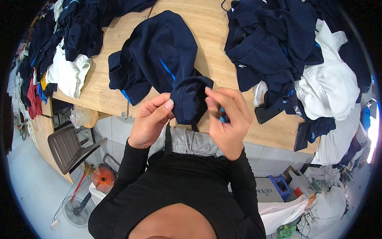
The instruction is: Trim loose threads from navy blue garments using small thread cutters on a factory work table.
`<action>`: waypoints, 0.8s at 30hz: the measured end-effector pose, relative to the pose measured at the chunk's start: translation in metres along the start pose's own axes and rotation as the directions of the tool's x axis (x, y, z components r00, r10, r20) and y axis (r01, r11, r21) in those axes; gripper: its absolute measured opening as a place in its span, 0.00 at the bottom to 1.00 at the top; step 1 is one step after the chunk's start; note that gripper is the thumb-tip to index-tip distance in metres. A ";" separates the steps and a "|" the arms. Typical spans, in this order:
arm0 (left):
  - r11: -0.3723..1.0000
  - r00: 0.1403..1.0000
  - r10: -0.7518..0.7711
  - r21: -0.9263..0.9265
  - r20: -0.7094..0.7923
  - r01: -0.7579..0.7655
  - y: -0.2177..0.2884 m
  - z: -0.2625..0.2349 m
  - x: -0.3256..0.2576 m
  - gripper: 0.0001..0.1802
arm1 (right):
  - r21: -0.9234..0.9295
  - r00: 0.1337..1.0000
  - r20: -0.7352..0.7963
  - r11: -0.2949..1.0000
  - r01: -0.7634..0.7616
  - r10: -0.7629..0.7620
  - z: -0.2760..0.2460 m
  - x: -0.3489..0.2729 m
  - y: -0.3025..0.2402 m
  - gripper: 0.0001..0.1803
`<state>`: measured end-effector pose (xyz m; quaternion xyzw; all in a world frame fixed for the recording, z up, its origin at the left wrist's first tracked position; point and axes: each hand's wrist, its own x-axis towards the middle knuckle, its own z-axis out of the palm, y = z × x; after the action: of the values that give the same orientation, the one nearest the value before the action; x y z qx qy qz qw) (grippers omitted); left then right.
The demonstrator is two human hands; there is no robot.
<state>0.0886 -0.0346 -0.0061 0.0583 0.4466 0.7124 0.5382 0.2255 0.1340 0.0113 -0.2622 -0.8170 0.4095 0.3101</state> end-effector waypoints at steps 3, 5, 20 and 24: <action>1.000 1.000 0.011 0.029 0.008 -0.012 0.003 0.004 0.001 0.16 | 0.083 0.977 0.056 0.976 0.199 -0.204 0.003 0.000 -0.011 0.25; 0.992 0.999 0.018 0.125 0.047 -0.024 0.005 0.003 -0.003 0.16 | 0.132 0.980 0.111 0.979 0.152 -0.167 0.004 -0.003 -0.017 0.27; 0.996 0.999 -0.028 0.087 0.020 0.027 0.002 0.007 -0.005 0.19 | 0.065 0.963 0.152 0.974 0.217 -0.225 0.000 -0.001 -0.016 0.21; 0.983 1.000 -0.015 0.182 0.012 0.012 0.003 0.009 -0.003 0.19 | 0.132 0.975 0.107 0.975 0.181 -0.195 0.006 -0.006 -0.004 0.23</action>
<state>0.0928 -0.0317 0.0027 0.1089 0.5063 0.6646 0.5386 0.2247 0.1252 0.0101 -0.1394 -0.8287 0.4422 0.3136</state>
